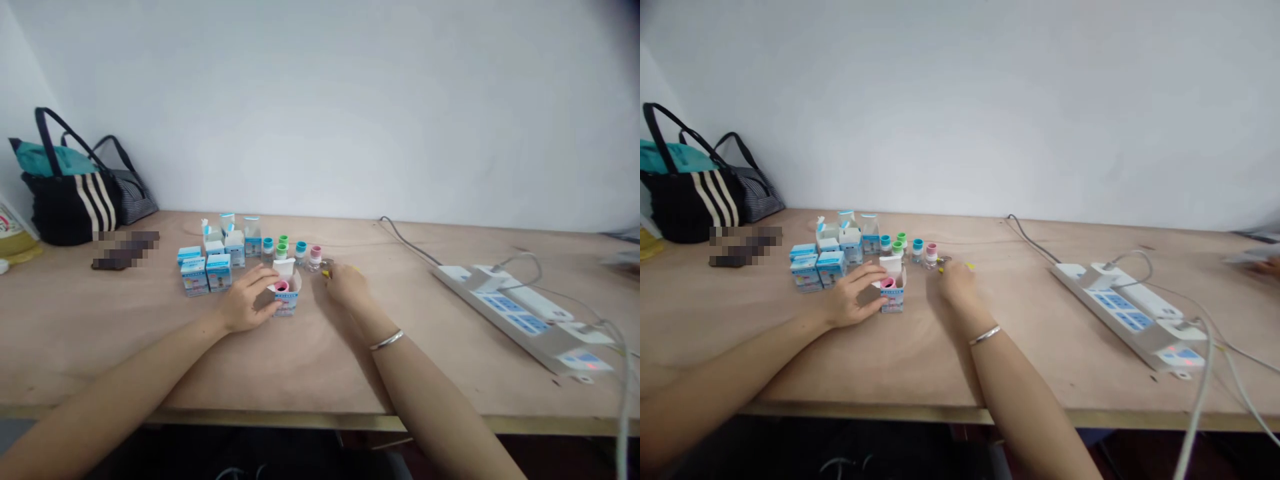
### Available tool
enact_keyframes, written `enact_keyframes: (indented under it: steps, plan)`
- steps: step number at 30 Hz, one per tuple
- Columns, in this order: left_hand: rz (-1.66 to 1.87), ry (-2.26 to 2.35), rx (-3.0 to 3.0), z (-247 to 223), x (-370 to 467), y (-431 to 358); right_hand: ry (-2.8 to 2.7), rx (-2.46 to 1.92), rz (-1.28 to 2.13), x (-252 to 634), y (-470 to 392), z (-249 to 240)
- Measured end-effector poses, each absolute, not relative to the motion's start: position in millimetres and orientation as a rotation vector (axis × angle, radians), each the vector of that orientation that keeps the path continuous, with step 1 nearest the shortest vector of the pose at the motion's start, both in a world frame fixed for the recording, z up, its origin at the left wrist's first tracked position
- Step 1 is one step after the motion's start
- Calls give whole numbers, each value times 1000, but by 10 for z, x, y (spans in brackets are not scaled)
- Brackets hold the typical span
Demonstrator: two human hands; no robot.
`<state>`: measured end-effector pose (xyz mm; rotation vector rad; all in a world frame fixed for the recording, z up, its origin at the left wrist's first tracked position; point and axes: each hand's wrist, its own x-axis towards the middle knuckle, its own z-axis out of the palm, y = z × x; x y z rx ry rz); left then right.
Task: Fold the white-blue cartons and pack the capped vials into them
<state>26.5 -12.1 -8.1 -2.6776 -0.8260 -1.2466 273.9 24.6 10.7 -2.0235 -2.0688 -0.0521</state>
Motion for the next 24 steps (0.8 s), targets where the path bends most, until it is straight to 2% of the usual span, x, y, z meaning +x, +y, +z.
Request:
enact_keyframes:
  steps: [6, 12, 20, 24]
  plan:
    - [-1275, -844, -2725, -43, 268, -134, -2051, -1985, -109, 2663, 175, 147]
    - [-1258, -863, -2721, -41, 273, -138, -2021, -1733, -29, 2600, 72, 257]
    - [-1219, -881, -2760, -10, 270, -150, -2247, -1448, 250, 2480, -25, 217]
    - [-1222, -854, -2758, -27, 259, -133, -2059, -1194, 178, 2417, -42, 295]
